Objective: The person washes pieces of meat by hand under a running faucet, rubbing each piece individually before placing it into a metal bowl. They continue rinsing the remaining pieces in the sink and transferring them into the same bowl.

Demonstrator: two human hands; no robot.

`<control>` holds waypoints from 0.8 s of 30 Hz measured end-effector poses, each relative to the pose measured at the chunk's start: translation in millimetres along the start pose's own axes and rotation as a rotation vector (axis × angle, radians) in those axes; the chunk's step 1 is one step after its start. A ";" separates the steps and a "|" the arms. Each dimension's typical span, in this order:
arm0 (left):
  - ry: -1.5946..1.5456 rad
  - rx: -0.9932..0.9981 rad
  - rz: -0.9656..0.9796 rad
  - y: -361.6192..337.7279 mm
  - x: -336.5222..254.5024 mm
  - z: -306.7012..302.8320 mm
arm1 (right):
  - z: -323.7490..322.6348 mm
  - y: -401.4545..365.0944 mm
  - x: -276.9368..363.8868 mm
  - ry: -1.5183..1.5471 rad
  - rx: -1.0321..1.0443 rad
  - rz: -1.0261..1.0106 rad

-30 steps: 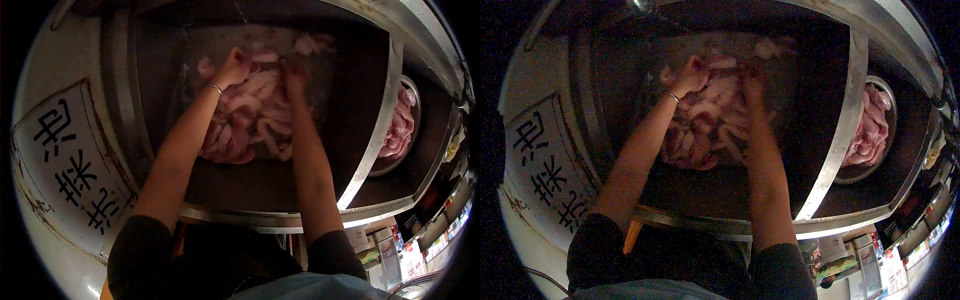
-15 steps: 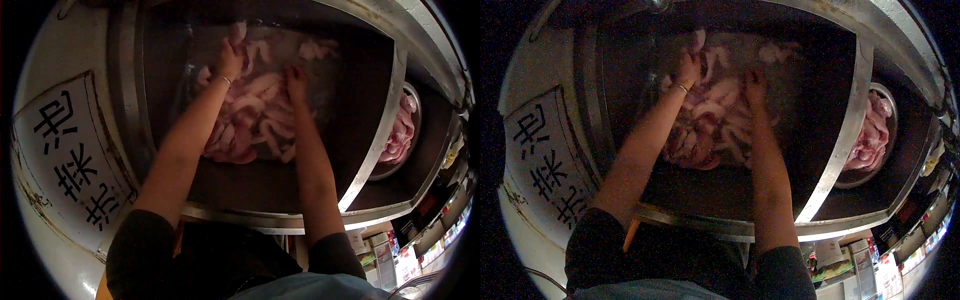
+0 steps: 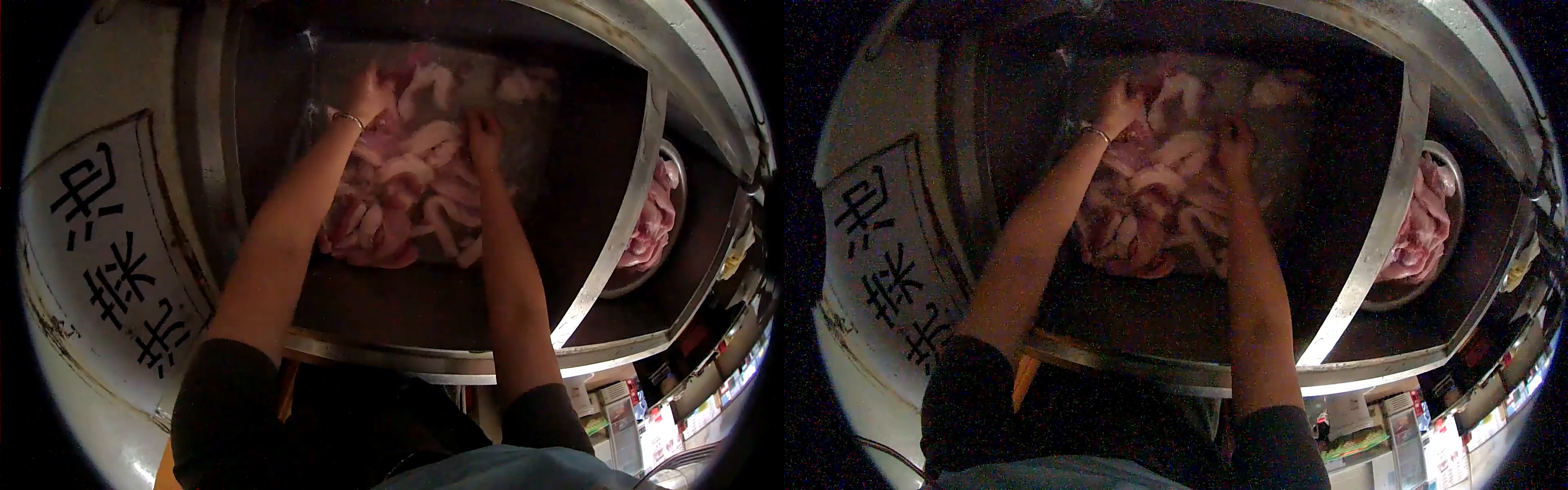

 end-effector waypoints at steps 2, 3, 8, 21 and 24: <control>-0.289 -0.298 -0.261 -0.6 35.1 -2.2 | 1.1 1.0 -2.2 -0.026 0.006 -0.008; -0.289 -0.300 -0.262 -3.3 27.3 -12.3 | 2.8 5.0 -10.9 -0.020 0.013 0.008; -0.400 0.020 -0.394 -0.7 39.6 -5.7 | 2.7 1.3 1.6 0.011 0.034 -0.038; -0.344 0.207 0.060 -37.8 -87.6 -77.3 | 19.8 -58.3 152.2 -0.489 -0.133 -0.624; -0.564 0.230 0.149 -46.7 -113.8 -83.2 | 22.5 -61.9 155.3 -0.573 0.014 -0.599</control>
Point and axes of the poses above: each hand's wrist, its own y-axis towards the middle knuckle, its own z-axis out of the palm, x = y × z, the point moved 7 cm from there along y, towards the middle knuckle, and after that the axes turned 5 degrees about y, right-handed, at the moved point
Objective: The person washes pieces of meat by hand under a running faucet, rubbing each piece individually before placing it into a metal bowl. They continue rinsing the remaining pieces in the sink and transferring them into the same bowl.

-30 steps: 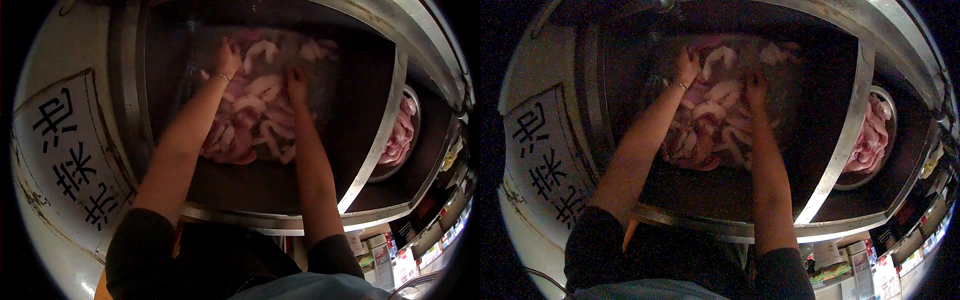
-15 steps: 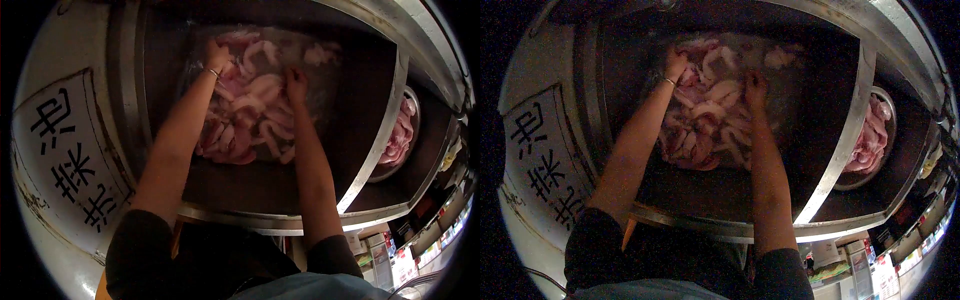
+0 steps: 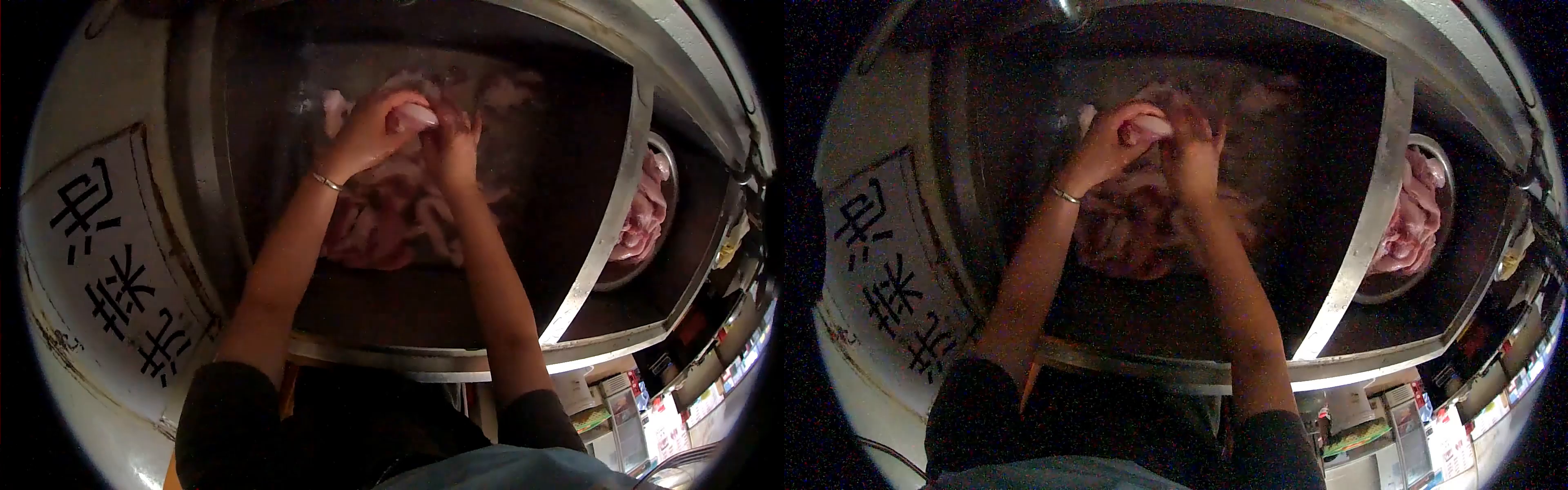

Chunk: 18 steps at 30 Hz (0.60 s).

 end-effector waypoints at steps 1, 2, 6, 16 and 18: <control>-0.004 -0.002 0.006 0.0 -0.3 1.3 | 4.1 -1.3 -5.9 0.052 0.081 0.044; 0.012 -0.036 0.019 -0.5 -1.4 -0.4 | -2.6 -5.6 -8.8 0.048 0.080 0.042; 0.093 0.011 -0.066 4.9 46.6 9.4 | -57.8 -33.0 -27.3 1.068 -0.186 0.800; 0.695 -0.336 0.107 36.7 127.2 36.2 | -311.9 -74.0 -55.6 0.358 -0.840 0.373; 0.199 -0.101 -0.304 36.0 128.9 40.9 | -319.5 -72.9 -48.0 0.241 -0.884 0.380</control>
Point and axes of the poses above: each hand's wrist, its own y-axis towards the middle knuckle, its own z-axis out of the palm, x = y × z, the point moved 7 cm from there along y, towards the middle knuckle, and after that the axes turned 5 degrees about y, right-handed, at the moved point
